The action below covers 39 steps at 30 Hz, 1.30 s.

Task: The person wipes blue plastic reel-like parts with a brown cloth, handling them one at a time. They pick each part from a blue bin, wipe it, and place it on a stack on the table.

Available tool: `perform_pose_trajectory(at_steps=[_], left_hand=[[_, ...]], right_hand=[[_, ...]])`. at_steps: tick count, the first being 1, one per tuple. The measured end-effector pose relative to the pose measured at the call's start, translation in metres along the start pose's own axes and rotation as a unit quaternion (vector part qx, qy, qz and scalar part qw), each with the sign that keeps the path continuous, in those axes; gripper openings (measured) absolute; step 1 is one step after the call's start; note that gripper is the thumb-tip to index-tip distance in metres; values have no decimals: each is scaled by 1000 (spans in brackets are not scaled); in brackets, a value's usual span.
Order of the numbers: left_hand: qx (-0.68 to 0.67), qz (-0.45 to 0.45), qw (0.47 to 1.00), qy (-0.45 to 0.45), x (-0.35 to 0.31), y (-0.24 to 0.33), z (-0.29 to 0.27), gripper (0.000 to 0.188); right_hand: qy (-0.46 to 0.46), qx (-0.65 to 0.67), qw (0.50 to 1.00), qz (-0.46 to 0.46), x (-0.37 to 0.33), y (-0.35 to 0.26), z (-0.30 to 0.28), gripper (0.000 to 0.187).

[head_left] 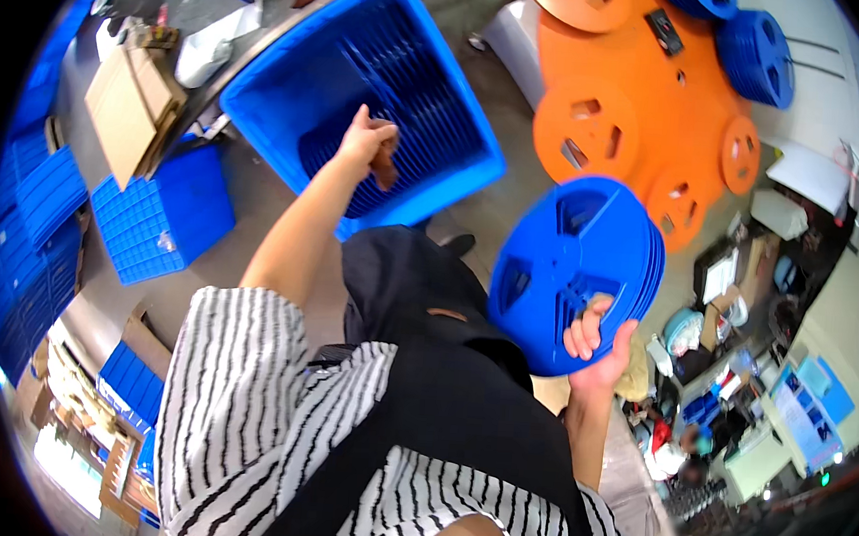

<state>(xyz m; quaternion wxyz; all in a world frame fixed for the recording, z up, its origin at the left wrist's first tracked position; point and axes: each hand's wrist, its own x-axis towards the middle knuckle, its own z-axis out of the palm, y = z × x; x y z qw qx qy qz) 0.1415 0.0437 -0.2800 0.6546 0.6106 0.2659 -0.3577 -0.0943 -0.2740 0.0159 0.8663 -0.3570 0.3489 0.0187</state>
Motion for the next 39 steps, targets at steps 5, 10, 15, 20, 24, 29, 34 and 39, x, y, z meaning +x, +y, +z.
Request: perform_pose_trajectory(at_steps=[5,10,15,20,24,29,34,39], left_hand=[[219,208,953,22,-76,22,31,45],[104,372,922,-29,-155,44,43,27],[178,330,926,-50,-168,37,26,48],[247,185,950,-39,-197,39,36,70],[367,407,831,-101,-233,52,53,65],[564,559,572,-203,-272,62,94,90],[599,580,531,-149,-275,40,104,61],[589,604,514,-156,-278,36,100,43]], right_hand=[[-124,110,985,-58,-6,-37,-18,54],[-236,232,941,-75,-7,-47,-26,46],[-285,305,906,-66,-10,-42,-24,43],[-273,331,902,-57,-18,-45,-31,41],[-270,342,898,-50,-18,-48,-35,41],[-267,343,900,-33,-17,-56,-30,36],[-274,322,906,-6,-13,-63,-30,37],[-290,241,926,-14,-10,-70,-34,51]])
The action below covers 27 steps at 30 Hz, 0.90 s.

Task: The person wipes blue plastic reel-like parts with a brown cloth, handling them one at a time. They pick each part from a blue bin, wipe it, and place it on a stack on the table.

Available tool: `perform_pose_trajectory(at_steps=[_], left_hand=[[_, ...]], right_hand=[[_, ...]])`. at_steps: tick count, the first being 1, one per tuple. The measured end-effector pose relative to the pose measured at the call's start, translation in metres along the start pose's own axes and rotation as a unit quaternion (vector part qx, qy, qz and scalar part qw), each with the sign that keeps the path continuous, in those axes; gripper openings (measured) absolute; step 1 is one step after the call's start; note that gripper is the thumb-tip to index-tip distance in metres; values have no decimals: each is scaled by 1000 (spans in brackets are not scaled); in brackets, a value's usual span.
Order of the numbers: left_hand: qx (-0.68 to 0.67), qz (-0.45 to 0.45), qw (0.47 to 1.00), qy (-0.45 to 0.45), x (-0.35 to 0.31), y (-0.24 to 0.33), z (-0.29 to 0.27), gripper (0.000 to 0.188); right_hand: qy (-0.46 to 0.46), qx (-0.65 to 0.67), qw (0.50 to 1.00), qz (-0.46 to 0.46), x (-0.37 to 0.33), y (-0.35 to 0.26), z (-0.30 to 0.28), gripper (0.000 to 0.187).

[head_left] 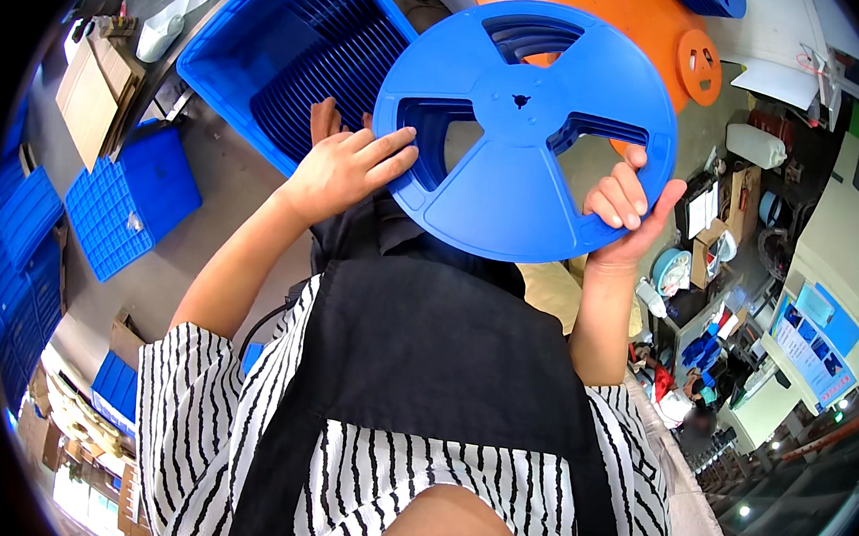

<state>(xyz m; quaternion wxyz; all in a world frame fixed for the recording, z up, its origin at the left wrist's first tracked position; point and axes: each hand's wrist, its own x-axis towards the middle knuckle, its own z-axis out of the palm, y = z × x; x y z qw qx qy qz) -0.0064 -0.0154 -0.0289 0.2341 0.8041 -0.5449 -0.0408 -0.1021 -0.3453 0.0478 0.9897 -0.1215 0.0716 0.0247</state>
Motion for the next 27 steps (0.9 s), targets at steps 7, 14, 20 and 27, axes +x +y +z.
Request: perform_pose_trajectory(at_steps=[7,14,20,27], left_hand=[[-481,-305,821,35,-22,10,-14,26],[-813,-367,407,196,-61,-11,0,27],[-842,-371,317,231,-94,-34,10,27],[-834,-379,316,246,-114,-58,3,28]], right_hand=[[145,-303,942,10,10,-2,10,71],[247,-388,888,0,9,11,3,49],[293,-360,886,6,21,23,-2,45],[372,-409,832,50,39,49,-9,52]])
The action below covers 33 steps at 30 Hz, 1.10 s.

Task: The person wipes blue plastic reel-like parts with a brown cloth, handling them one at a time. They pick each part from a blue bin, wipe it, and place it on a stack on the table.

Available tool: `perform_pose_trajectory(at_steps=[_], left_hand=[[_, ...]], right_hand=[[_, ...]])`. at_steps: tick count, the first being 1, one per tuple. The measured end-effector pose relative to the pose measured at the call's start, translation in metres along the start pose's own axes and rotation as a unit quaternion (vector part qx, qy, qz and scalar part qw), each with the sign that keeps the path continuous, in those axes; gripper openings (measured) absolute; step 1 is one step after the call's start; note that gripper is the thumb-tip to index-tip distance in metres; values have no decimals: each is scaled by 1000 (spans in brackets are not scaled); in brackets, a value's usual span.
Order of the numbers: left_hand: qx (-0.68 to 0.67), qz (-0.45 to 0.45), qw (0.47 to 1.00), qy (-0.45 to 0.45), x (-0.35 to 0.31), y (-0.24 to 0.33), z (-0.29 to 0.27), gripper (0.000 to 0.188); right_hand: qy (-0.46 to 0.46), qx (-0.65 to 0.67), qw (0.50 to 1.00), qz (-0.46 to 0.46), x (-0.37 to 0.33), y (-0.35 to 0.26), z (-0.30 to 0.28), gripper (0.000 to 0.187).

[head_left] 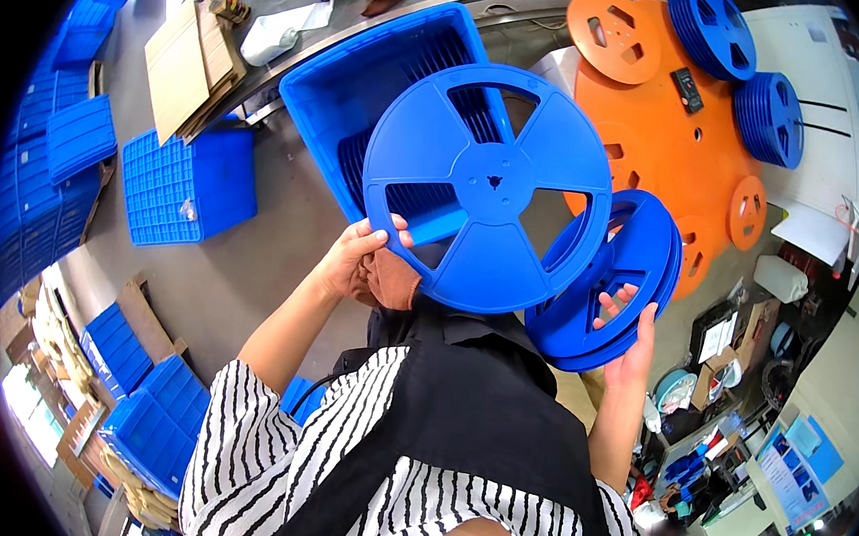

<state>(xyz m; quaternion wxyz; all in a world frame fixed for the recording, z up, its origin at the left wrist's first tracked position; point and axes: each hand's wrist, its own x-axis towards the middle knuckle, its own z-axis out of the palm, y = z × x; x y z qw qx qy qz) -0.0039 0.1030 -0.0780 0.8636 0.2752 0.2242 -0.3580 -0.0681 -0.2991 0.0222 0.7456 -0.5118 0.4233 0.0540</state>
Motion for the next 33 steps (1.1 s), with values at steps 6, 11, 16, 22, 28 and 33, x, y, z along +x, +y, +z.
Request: perform_pose_trajectory(at_steps=[6,11,16,22,28,33], left_hand=[[101,33,982,158,4,33,-31,28],[195,84,931,297,57,54,-73,21],[217,120,914,320,138,71,-115,20],[233,88,911,329,206,81,-91,20],[278,33,908,312,241,60,-86,44],[256,45,939,226,233,40,-76,93]], right_hand=[[39,-34,998,35,-1,9,13,54],[41,-20,997,55,0,13,23,53],[55,-28,997,47,4,19,20,53],[72,-18,997,34,4,23,22,51],[52,-4,999,15,2,31,10,54],[-13,118,991,-68,-3,25,-6,58]])
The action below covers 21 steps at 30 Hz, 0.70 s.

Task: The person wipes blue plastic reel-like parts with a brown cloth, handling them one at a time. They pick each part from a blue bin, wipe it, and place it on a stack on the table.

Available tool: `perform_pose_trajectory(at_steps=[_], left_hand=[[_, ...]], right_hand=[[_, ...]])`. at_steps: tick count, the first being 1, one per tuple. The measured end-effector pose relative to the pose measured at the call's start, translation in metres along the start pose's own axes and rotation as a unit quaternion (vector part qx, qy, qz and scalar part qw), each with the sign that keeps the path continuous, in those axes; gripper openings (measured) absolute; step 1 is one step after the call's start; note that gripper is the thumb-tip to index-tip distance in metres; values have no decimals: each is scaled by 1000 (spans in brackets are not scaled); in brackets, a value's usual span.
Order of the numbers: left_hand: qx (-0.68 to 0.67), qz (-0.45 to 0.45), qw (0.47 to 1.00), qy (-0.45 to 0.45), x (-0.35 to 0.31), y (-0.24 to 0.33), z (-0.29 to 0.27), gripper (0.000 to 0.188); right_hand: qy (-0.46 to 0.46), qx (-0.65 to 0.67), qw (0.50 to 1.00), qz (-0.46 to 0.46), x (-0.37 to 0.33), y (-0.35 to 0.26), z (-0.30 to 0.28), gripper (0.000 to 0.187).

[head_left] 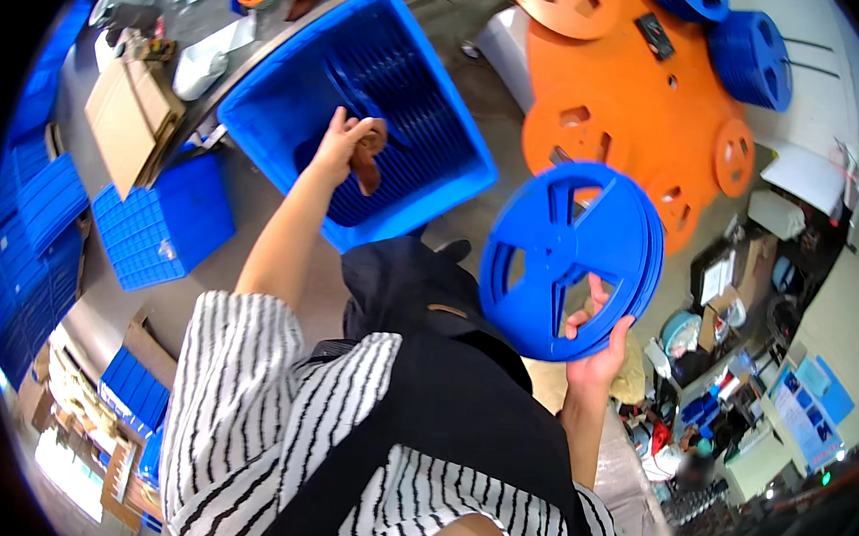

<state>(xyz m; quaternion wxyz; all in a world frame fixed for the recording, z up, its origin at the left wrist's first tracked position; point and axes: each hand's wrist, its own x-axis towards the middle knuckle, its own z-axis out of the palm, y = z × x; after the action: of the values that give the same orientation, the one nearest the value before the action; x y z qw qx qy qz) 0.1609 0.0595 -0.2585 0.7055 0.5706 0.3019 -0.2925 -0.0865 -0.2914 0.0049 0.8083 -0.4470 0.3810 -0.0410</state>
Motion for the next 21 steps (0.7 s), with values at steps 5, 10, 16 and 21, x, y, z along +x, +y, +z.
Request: perform_pose_trajectory(at_steps=[5,10,16,21], left_hand=[[-159,-75,983,-46,-66,8,17,89],[-218,-3,973,-80,-103,3,22,58],[-231,194,949,-92,-199,76,86,39],[246,375,888,-104,-262,67,165,46]], right_hand=[[-57,117,988,-78,0,-24,-14,58],[-114,248,960,-70,-9,-35,-34,51],[-178,320,930,-24,-20,-31,-37,48],[-215,315,924,24,-30,-26,-20,48]])
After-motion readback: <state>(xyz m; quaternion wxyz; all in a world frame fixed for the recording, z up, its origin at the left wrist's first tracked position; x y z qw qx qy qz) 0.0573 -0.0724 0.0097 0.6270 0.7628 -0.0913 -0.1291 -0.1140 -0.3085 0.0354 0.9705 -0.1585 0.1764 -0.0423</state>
